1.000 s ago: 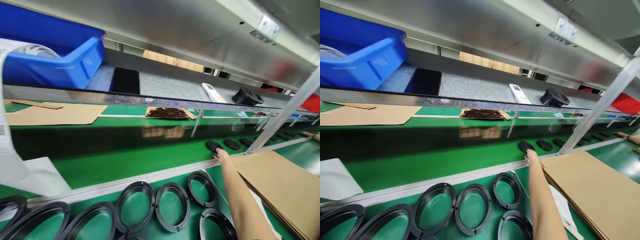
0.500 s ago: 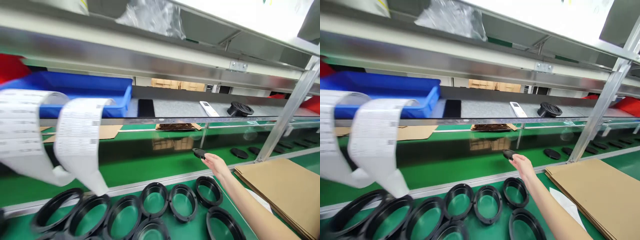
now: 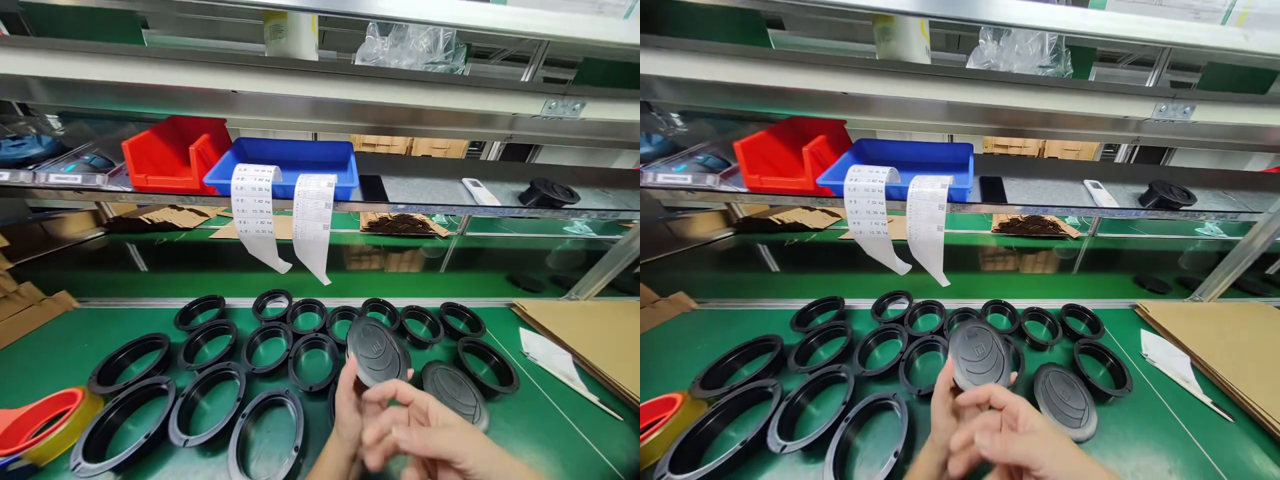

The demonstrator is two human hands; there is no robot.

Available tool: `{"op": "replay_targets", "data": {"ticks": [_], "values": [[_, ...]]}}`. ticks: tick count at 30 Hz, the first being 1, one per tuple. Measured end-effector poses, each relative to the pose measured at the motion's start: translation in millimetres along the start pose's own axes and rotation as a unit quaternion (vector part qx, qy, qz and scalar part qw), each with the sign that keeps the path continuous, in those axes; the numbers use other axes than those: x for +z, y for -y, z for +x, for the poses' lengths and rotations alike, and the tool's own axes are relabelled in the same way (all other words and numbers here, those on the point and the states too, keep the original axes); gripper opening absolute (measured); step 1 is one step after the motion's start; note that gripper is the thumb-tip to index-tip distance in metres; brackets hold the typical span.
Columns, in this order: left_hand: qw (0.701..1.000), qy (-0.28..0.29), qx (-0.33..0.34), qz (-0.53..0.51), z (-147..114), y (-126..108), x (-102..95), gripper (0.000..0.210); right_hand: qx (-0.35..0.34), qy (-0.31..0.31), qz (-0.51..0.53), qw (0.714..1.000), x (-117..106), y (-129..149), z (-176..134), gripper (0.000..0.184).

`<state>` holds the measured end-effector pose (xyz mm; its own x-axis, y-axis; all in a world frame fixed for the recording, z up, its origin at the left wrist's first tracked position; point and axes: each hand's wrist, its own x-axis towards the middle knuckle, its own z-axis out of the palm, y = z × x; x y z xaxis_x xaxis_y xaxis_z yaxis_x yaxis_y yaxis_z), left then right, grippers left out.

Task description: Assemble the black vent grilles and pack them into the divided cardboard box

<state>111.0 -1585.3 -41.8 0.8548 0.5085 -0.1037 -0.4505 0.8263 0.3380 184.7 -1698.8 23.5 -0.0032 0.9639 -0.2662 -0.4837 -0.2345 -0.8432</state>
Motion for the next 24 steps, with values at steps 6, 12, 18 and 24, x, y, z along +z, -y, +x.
{"op": "replay_targets", "data": {"ticks": [6,12,18,24], "values": [[0.992,0.061,-0.097,-0.06,-3.8,-20.9,5.8,0.054,-0.293,-0.237,-0.485,0.789,-15.8,30.8,-1.5,0.032],[0.989,0.049,-0.125,-0.062,-8.5,-13.1,7.2,0.053,-0.291,-0.258,-0.641,0.662,-41.1,19.4,10.4,0.036],[0.987,0.051,-0.148,-0.038,-4.3,-6.5,10.9,0.053,-0.267,-0.236,-0.555,0.751,-48.6,15.2,5.8,0.051],[0.98,0.072,-0.184,-0.023,-2.2,-2.3,13.8,0.059,-0.274,-0.277,-0.462,0.797,-53.4,18.0,-10.7,0.054]]}}
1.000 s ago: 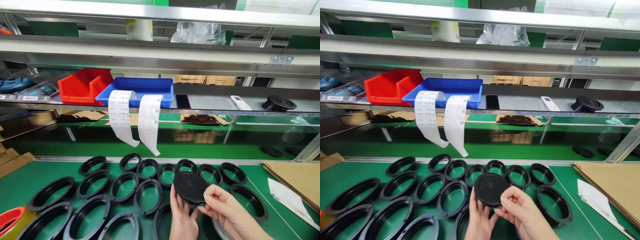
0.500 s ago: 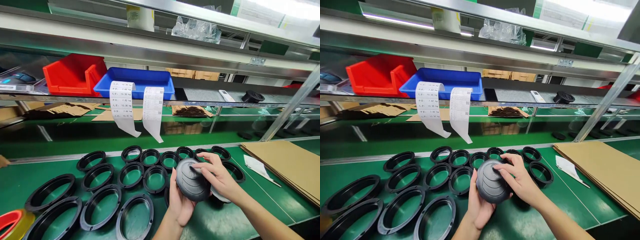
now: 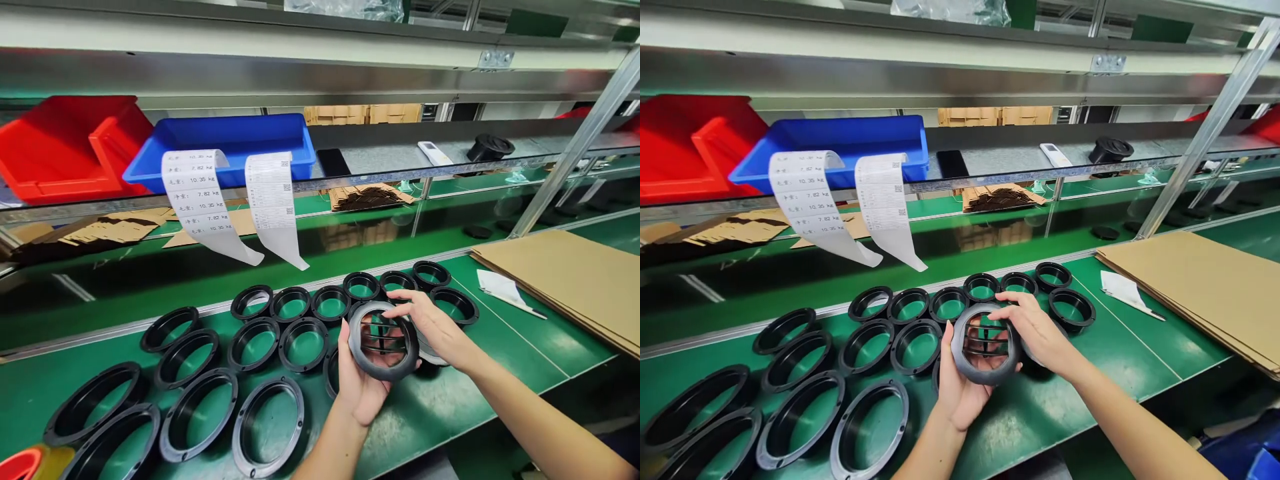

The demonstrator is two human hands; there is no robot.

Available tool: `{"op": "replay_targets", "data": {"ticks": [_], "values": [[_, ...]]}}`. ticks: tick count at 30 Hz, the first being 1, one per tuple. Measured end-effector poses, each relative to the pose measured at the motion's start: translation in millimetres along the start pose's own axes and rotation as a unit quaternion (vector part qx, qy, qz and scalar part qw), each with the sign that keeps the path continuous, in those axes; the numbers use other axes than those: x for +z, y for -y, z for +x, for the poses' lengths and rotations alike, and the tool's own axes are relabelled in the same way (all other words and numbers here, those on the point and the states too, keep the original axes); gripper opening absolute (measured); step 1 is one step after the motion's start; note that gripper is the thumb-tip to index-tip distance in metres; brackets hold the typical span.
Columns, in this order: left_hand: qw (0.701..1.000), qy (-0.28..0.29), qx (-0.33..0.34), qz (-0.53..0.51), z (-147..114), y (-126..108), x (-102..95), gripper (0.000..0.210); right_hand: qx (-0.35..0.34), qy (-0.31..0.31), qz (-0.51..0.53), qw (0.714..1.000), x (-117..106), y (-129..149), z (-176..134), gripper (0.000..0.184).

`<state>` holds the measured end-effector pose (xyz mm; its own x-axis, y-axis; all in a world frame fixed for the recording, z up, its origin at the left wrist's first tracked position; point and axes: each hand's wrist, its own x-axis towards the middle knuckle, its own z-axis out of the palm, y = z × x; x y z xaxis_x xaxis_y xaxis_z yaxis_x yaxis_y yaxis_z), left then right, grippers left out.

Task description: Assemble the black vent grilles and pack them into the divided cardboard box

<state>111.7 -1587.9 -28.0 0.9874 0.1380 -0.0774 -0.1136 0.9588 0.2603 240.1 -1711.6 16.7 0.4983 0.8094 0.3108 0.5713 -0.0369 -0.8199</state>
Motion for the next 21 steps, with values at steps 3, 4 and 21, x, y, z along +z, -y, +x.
{"op": "replay_targets", "data": {"ticks": [3,4,21], "values": [[1.0,0.0,-0.01,0.001,1.7,2.7,-0.9,0.062,-0.022,0.009,-0.019,1.0,-2.4,-4.3,-6.1,0.049],[1.0,0.0,-0.012,0.001,2.3,3.6,-1.3,0.062,-0.028,0.005,-0.021,0.999,-2.9,-5.9,-7.5,0.048],[0.998,-0.047,-0.04,0.002,13.8,7.6,-6.1,0.06,-0.036,-0.055,-0.02,0.998,-2.3,-30.7,-16.1,0.059]]}}
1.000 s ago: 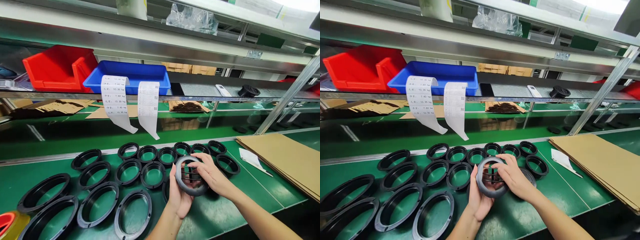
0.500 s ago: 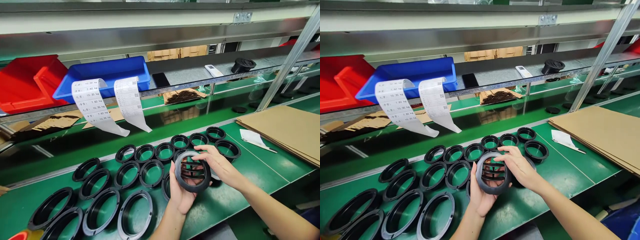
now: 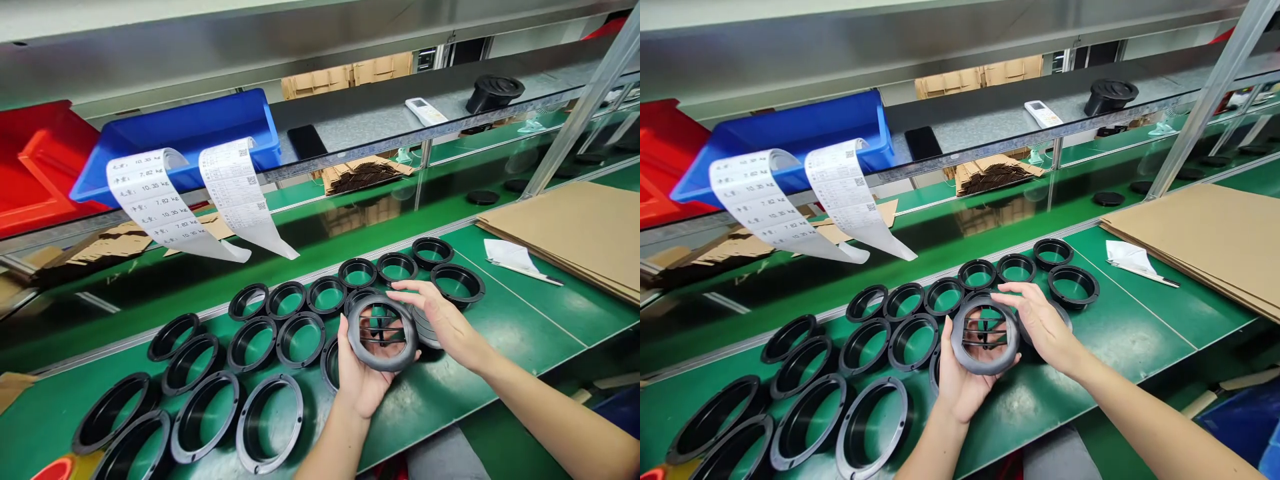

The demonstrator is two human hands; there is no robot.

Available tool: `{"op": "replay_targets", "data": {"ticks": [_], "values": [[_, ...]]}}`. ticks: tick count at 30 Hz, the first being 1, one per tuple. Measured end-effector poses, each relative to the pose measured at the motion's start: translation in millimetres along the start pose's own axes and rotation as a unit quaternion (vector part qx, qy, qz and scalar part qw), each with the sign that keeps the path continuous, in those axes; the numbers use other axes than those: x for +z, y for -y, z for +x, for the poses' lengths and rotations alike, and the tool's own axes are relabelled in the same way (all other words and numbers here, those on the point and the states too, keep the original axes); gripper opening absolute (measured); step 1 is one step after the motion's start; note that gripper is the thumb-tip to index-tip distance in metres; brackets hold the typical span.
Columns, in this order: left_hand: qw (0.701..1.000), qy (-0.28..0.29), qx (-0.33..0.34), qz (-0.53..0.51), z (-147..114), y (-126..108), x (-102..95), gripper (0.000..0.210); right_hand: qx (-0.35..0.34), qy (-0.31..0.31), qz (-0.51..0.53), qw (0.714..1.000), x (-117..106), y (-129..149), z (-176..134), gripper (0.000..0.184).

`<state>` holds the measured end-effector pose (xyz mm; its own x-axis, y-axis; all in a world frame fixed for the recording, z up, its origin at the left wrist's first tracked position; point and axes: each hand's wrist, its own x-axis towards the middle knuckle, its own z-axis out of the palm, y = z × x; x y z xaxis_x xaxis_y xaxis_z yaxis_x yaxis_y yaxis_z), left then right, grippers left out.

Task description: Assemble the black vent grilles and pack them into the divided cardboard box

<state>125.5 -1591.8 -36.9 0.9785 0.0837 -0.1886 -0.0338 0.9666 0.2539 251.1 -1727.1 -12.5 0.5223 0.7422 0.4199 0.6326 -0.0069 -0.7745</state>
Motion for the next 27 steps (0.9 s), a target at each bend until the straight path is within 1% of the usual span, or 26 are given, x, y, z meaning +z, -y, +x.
{"op": "replay_targets", "data": {"ticks": [1,2,4,5,6,8,10,11,13,14,15,16,17,18,19,20,21,22,24,25,27], "values": [[1.0,-0.01,0.002,-0.006,-0.2,-0.4,-0.4,0.059,-0.028,0.01,-0.022,0.999,3.6,-1.1,-2.0,0.059],[1.0,-0.023,0.007,-0.013,-0.5,-0.6,-0.9,0.057,-0.072,0.035,-0.054,0.995,7.0,-1.6,-3.9,0.06],[0.998,-0.05,0.023,-0.019,-1.0,-0.3,-2.6,0.052,-0.164,0.102,-0.129,0.973,11.7,-0.9,-6.5,0.065],[0.997,-0.063,0.032,-0.01,-1.1,0.3,-3.8,0.051,-0.19,0.127,-0.162,0.96,12.7,-0.1,-6.9,0.07],[0.996,-0.074,0.04,0.009,-1.0,1.4,-5.3,0.051,-0.194,0.143,-0.189,0.952,12.9,0.7,-6.7,0.077],[0.993,-0.091,0.046,0.066,-0.2,4.8,-9.1,0.052,-0.157,0.159,-0.216,0.951,12.4,1.7,-5.6,0.095],[0.988,-0.098,0.047,0.112,0.5,9.7,-13.1,0.055,-0.113,0.189,-0.215,0.952,11.9,1.8,-5.5,0.114],[0.987,-0.094,0.04,0.123,0.6,12.4,-14.5,0.057,-0.101,0.206,-0.208,0.951,11.4,1.4,-6.0,0.12],[0.99,-0.064,0.009,0.125,0.5,17.4,-15.8,0.059,-0.097,0.221,-0.19,0.952,7.1,-1.4,-6.4,0.124],[0.992,-0.045,-0.005,0.12,0.4,19.3,-15.7,0.062,-0.095,0.211,-0.182,0.956,1.9,-4.9,-5.5,0.123],[0.993,-0.026,-0.012,0.117,0.5,20.6,-15.2,0.064,-0.085,0.184,-0.18,0.962,-5.8,-10.6,-3.3,0.119],[0.993,-0.009,-0.009,0.12,0.8,21.4,-14.7,0.065,-0.063,0.141,-0.187,0.97,-16.1,-19.0,0.1,0.114],[0.991,0.002,0.001,0.131,1.1,21.6,-14.3,0.066,-0.026,0.085,-0.206,0.974,-28.2,-30.5,4.4,0.108],[0.989,0.008,0.012,0.149,1.5,21.6,-14.3,0.066,0.025,0.026,-0.236,0.971,-41.3,-44.8,9.0,0.102],[0.985,0.011,0.02,0.173,2.0,21.4,-14.6,0.066,0.082,-0.027,-0.27,0.959,-54.1,-61.4,13.0,0.098],[0.98,0.014,0.019,0.197,2.4,21.3,-15.3,0.065,0.137,-0.063,-0.304,0.941,-65.5,-79.4,15.7,0.096],[0.976,0.017,0.011,0.218,2.7,21.2,-16.2,0.064,0.179,-0.076,-0.332,0.923,-74.5,-97.7,16.8,0.095],[0.972,0.021,-0.002,0.233,2.9,21.4,-17.2,0.063,0.207,-0.074,-0.355,0.908,-80.7,-115.1,16.2,0.095],[0.967,0.028,-0.022,0.251,2.8,22.2,-18.7,0.061,0.225,-0.042,-0.393,0.891,-85.0,-143.0,11.7,0.096],[0.965,0.03,-0.028,0.258,2.6,22.8,-19.1,0.059,0.225,-0.025,-0.412,0.883,-84.5,-151.9,9.1,0.096],[0.962,0.031,-0.034,0.27,2.1,24.3,-19.8,0.054,0.231,0.008,-0.449,0.863,-83.5,-158.7,7.0,0.093]]}}
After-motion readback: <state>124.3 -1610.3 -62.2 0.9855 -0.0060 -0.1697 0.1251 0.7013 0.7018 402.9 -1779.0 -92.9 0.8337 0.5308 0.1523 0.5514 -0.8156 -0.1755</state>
